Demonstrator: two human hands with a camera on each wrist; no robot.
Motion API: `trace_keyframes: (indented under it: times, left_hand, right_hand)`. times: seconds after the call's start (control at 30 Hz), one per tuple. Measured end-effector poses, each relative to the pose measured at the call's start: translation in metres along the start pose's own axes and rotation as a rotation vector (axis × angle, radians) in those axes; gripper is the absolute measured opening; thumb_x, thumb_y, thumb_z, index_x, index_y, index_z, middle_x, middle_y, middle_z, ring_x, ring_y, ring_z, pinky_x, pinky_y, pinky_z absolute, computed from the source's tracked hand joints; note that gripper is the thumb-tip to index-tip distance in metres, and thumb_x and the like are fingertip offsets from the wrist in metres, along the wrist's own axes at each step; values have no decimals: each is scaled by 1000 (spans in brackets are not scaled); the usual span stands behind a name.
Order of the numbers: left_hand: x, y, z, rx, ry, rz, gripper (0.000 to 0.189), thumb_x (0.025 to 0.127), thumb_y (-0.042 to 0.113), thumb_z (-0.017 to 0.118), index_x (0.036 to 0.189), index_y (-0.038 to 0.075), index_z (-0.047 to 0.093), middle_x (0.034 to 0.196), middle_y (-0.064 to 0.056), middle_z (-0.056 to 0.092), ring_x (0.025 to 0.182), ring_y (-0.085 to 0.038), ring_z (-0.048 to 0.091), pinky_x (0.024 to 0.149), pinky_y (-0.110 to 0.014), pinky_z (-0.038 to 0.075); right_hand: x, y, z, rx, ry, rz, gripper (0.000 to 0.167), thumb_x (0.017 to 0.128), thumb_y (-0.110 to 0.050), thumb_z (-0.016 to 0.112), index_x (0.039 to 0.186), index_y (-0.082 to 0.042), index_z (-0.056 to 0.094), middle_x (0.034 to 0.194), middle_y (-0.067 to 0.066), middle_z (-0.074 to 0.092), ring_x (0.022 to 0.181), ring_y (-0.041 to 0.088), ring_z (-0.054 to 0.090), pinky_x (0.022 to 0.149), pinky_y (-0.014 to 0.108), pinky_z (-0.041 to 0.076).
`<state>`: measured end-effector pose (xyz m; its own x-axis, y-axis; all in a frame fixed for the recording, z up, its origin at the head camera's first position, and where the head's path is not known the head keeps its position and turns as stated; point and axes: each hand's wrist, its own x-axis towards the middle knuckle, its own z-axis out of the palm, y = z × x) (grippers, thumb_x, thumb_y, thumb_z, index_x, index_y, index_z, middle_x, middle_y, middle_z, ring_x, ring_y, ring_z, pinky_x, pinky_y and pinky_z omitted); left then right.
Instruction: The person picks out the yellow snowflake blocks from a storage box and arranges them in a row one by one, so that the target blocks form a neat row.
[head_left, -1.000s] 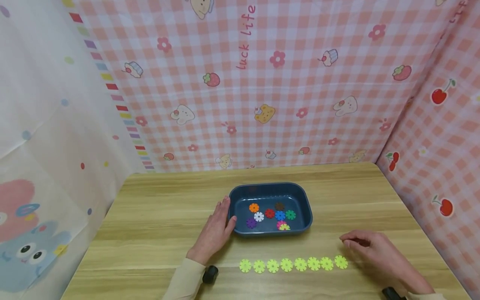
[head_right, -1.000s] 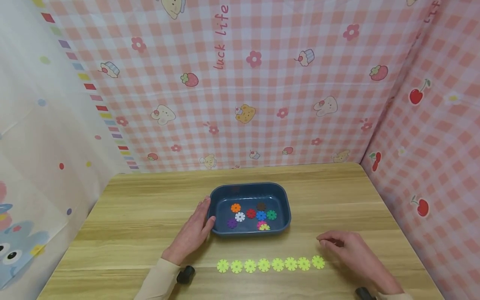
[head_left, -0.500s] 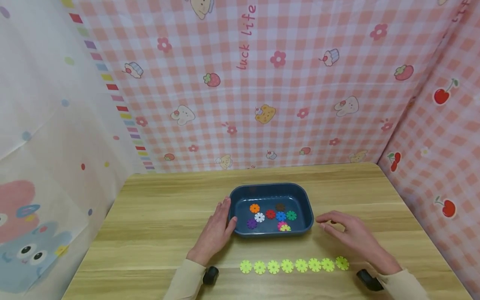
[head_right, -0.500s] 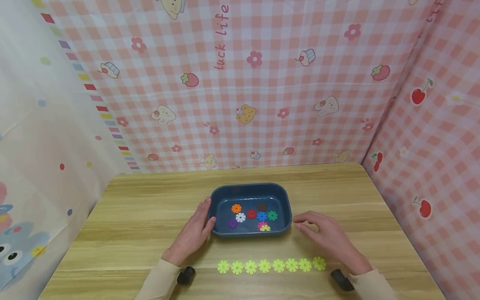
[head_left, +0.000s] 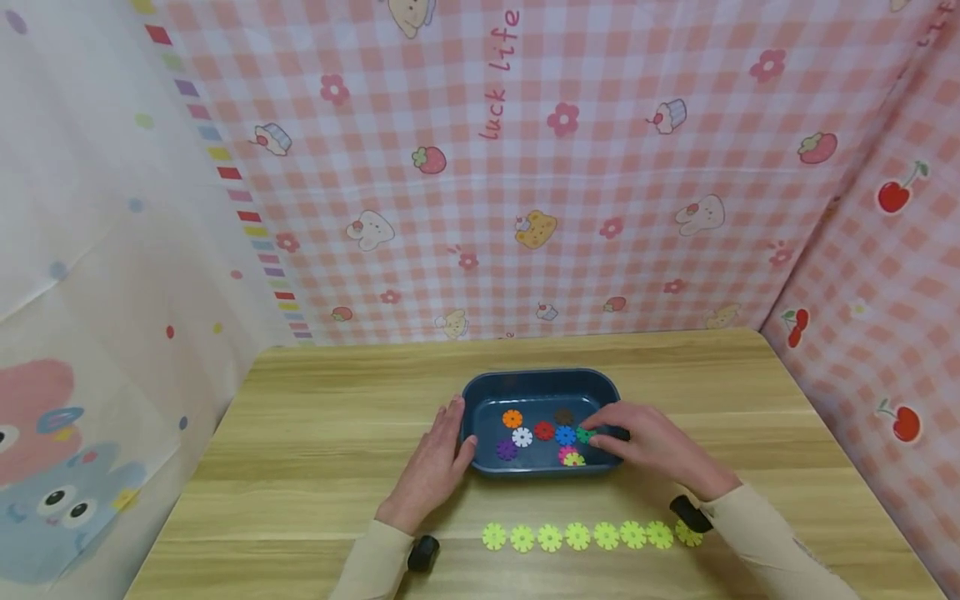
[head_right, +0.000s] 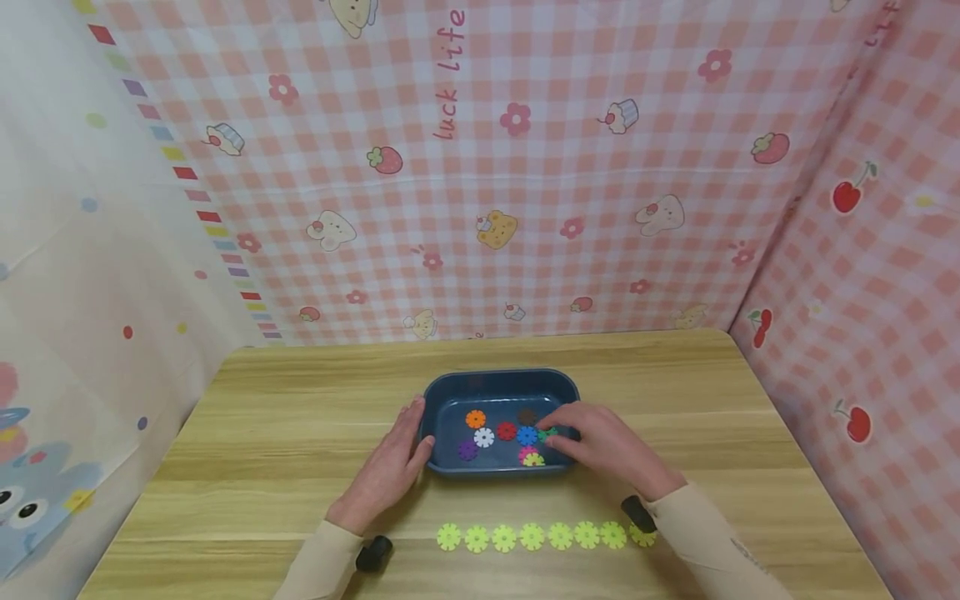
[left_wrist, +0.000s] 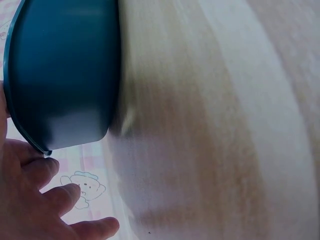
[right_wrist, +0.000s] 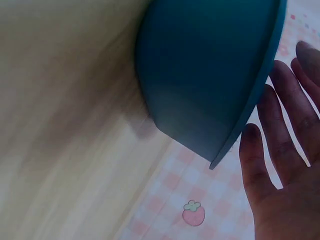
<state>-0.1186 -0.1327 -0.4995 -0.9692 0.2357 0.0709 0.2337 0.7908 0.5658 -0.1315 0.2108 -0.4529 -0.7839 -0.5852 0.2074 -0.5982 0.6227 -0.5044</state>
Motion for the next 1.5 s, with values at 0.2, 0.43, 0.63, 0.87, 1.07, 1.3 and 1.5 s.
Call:
trace_keyframes:
  times: [0.2, 0.43, 0.63, 0.87, 1.07, 1.3, 1.5]
  left_hand:
    - [-1, 1, 0, 0, -7, -8, 68, 110, 35, 49, 164, 4, 24, 170, -13, 25, 156, -35, 23, 119, -62, 28]
    - [-1, 1, 0, 2, -16, -6, 67, 110, 33, 49, 164, 3, 23, 170, -13, 25, 156, -36, 23, 119, -63, 28]
    - [-1, 1, -1, 6, -23, -10, 68, 110, 34, 48, 165, 4, 22, 170, -13, 25, 156, -36, 23, 119, -63, 28]
    - [0, 1, -1, 2, -23, -27, 69, 110, 37, 48, 165, 6, 22, 171, -11, 23, 157, -34, 20, 120, -61, 26]
    - [0, 0, 0, 2, -20, -14, 68, 110, 35, 49, 165, 4, 23, 170, -12, 24, 156, -36, 23, 119, -63, 28]
    - [0, 0, 0, 4, -23, -20, 69, 110, 36, 49, 165, 5, 23, 170, -12, 24, 156, -36, 23, 119, -62, 28]
    - [0, 1, -1, 2, -21, -22, 68, 110, 36, 49, 165, 5, 23, 170, -12, 24, 156, -35, 22, 120, -62, 28]
  right_hand:
    - [18, 3, 3, -13, -137, 7, 19, 99, -19, 72, 115, -10, 78, 110, -2, 76, 99, 18, 71, 88, 44, 59]
    - [31, 5, 11, 41, -265, 14, 24, 105, -27, 63, 115, -10, 78, 100, -7, 76, 75, 3, 62, 74, 28, 57]
    - [36, 4, 15, 51, -343, 18, 35, 108, -37, 54, 110, -11, 77, 77, -13, 66, 61, 0, 51, 64, 23, 47]
    - [42, 0, 17, 18, -384, 81, 48, 111, -48, 43, 94, -13, 71, 59, -12, 37, 50, 5, 33, 53, 25, 26]
    - [50, 2, 22, 35, -375, 69, 47, 111, -43, 44, 101, -9, 74, 65, -10, 45, 56, 5, 41, 60, 26, 37]
    - [57, 8, 29, 78, -333, 36, 23, 101, -20, 69, 123, -13, 75, 118, -4, 72, 107, 15, 66, 98, 44, 54]
    - [62, 10, 31, 12, -355, 38, 29, 93, -17, 79, 122, -15, 76, 118, -2, 67, 111, 21, 61, 100, 47, 52]
